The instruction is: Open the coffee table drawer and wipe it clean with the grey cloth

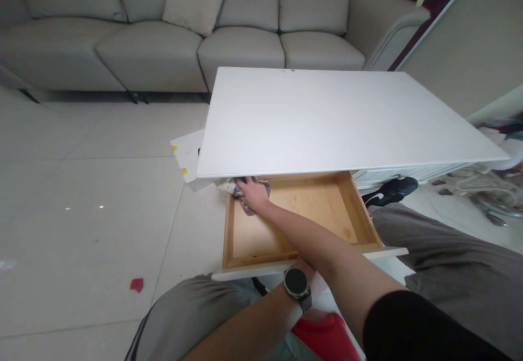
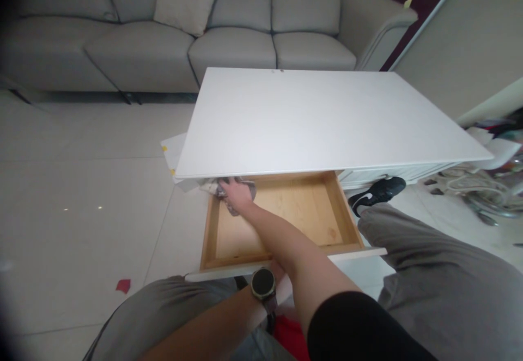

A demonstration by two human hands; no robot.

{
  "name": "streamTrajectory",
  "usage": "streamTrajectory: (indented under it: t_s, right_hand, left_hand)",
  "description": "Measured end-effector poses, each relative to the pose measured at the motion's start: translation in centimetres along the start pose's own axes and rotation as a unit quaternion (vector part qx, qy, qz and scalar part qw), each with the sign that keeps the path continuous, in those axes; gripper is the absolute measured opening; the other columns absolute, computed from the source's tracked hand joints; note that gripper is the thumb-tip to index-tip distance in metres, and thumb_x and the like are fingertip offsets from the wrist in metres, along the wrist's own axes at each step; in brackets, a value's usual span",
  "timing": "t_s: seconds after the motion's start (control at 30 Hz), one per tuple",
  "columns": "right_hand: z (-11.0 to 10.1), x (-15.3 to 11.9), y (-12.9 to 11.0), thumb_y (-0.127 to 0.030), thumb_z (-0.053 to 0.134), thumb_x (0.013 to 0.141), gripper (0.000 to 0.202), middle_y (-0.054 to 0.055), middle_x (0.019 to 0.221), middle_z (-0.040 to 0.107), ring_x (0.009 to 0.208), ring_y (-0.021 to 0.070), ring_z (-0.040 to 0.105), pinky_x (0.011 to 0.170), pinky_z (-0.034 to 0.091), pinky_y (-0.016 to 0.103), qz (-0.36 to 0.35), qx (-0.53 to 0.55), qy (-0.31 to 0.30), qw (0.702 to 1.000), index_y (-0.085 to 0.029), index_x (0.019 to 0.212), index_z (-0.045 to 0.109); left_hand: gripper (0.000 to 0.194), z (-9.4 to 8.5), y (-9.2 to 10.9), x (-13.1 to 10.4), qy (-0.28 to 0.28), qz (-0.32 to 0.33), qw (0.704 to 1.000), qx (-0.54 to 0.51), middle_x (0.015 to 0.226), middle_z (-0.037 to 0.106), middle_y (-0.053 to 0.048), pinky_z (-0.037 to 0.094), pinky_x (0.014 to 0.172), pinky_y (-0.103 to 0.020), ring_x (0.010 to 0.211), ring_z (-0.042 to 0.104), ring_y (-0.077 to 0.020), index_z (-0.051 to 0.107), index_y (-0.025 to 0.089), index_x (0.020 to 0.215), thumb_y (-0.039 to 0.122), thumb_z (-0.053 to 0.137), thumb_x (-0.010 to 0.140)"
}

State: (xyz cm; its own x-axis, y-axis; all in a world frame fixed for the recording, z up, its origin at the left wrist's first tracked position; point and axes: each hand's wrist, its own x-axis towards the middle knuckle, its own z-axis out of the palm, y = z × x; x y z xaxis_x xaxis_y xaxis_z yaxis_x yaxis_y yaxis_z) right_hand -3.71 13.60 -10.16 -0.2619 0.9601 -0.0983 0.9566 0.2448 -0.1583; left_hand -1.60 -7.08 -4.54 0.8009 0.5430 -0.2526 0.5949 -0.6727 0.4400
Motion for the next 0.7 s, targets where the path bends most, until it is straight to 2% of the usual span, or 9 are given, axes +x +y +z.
streamTrajectory:
  t_s: [0.1, 0.17, 0.27, 0.37, 0.43, 0.5, 0.57, 0.63, 0.7]
  right_hand:
    - [0.7, -1.5, 2.6, -0.032, 0.059, 0.092, 0.051, 0.011, 0.152, 0.047, 0.129, 0.0316, 0.049, 0.100, 0.048, 0.045, -0.086, -0.016, -0.009, 0.996, -0.028, 0.142, 0.053]
    - [1.1, -2.0, 4.1, -0.029, 0.060, 0.090, 0.050, 0.011, 0.148, 0.052, 0.128, 0.0320, 0.048, 0.104, 0.044, 0.049, -0.104, -0.017, -0.021, 0.994, -0.027, 0.140, 0.056]
    - [1.3, -2.5, 6.6, -0.029, 0.062, 0.085, 0.053, 0.009, 0.146, 0.054, 0.131, 0.0340, 0.045, 0.105, 0.041, 0.051, -0.111, -0.001, -0.018, 0.994, -0.027, 0.138, 0.059]
    - [0.8, -4.3, 10.9, -0.028, 0.063, 0.080, 0.057, 0.005, 0.149, 0.053, 0.134, 0.0346, 0.042, 0.106, 0.038, 0.052, -0.114, 0.021, -0.024, 0.993, -0.029, 0.136, 0.061]
    - [0.3, -6.8, 15.1, -0.028, 0.063, 0.078, 0.058, 0.005, 0.150, 0.053, 0.134, 0.0343, 0.044, 0.107, 0.038, 0.051, -0.093, 0.028, -0.028, 0.995, -0.029, 0.136, 0.063]
    - [-0.1, -9.9, 19.6, -0.029, 0.063, 0.077, 0.058, 0.007, 0.148, 0.055, 0.134, 0.0330, 0.045, 0.108, 0.038, 0.047, -0.064, 0.024, -0.028, 0.997, -0.027, 0.135, 0.064]
    - [-0.3, -13.0, 23.5, -0.029, 0.059, 0.080, 0.053, 0.010, 0.143, 0.057, 0.128, 0.0330, 0.050, 0.108, 0.039, 0.046, 0.012, 0.000, -0.014, 1.000, -0.025, 0.133, 0.066]
    - [-0.1, -15.1, 26.0, -0.029, 0.058, 0.080, 0.053, 0.014, 0.140, 0.058, 0.121, 0.0337, 0.054, 0.106, 0.040, 0.046, 0.092, -0.028, 0.011, 0.995, -0.022, 0.132, 0.067]
    - [0.4, -16.0, 26.5, -0.029, 0.059, 0.079, 0.052, 0.015, 0.138, 0.057, 0.116, 0.0341, 0.055, 0.103, 0.041, 0.046, 0.142, -0.045, 0.028, 0.988, -0.022, 0.131, 0.067]
  left_hand:
    - [0.028, 0.5, 0.2, 0.1, -0.020, -0.002, 0.999, -0.032, 0.124, 0.070, -0.012, 0.058, 0.086, -0.043, 0.107, 0.066, -0.0280, 0.069, 0.024, 0.121, 0.024, 0.062, 0.093]
    - [0.030, 0.6, 0.4, 0.1, -0.031, -0.009, 0.999, -0.044, 0.117, 0.074, -0.013, 0.058, 0.082, -0.041, 0.104, 0.068, -0.0319, 0.073, 0.023, 0.116, 0.018, 0.061, 0.088]
    - [0.027, 0.0, 0.4, -0.3, -0.040, -0.030, 0.998, -0.050, 0.105, 0.076, -0.015, 0.058, 0.081, -0.038, 0.098, 0.070, -0.0308, 0.076, 0.017, 0.107, 0.020, 0.061, 0.085]
    - [0.030, -1.2, 0.1, -0.6, -0.036, -0.014, 0.997, -0.064, 0.100, 0.075, -0.009, 0.057, 0.084, -0.035, 0.097, 0.070, -0.0262, 0.075, 0.023, 0.107, 0.021, 0.064, 0.079]
    - [0.034, -1.9, -0.1, -0.6, -0.037, 0.010, 0.997, -0.071, 0.102, 0.074, -0.006, 0.056, 0.083, -0.034, 0.097, 0.069, -0.0245, 0.072, 0.027, 0.109, 0.022, 0.066, 0.076]
    - [0.031, -2.3, -0.4, -0.5, -0.044, 0.028, 0.996, -0.066, 0.102, 0.073, -0.007, 0.056, 0.081, -0.034, 0.096, 0.069, -0.0243, 0.071, 0.026, 0.107, 0.023, 0.065, 0.076]
    - [0.029, -2.4, -0.5, -0.5, -0.051, 0.038, 0.996, -0.059, 0.102, 0.072, -0.008, 0.055, 0.078, -0.035, 0.095, 0.068, -0.0245, 0.070, 0.025, 0.107, 0.024, 0.064, 0.078]
    - [0.030, -2.3, -0.6, -0.5, -0.054, 0.041, 0.996, -0.059, 0.103, 0.071, -0.009, 0.055, 0.077, -0.034, 0.095, 0.068, -0.0248, 0.069, 0.025, 0.108, 0.025, 0.064, 0.079]
    - [0.030, -2.2, -0.7, -0.5, -0.054, 0.041, 0.996, -0.058, 0.103, 0.071, -0.009, 0.055, 0.076, -0.034, 0.095, 0.067, -0.0250, 0.069, 0.025, 0.108, 0.026, 0.064, 0.078]
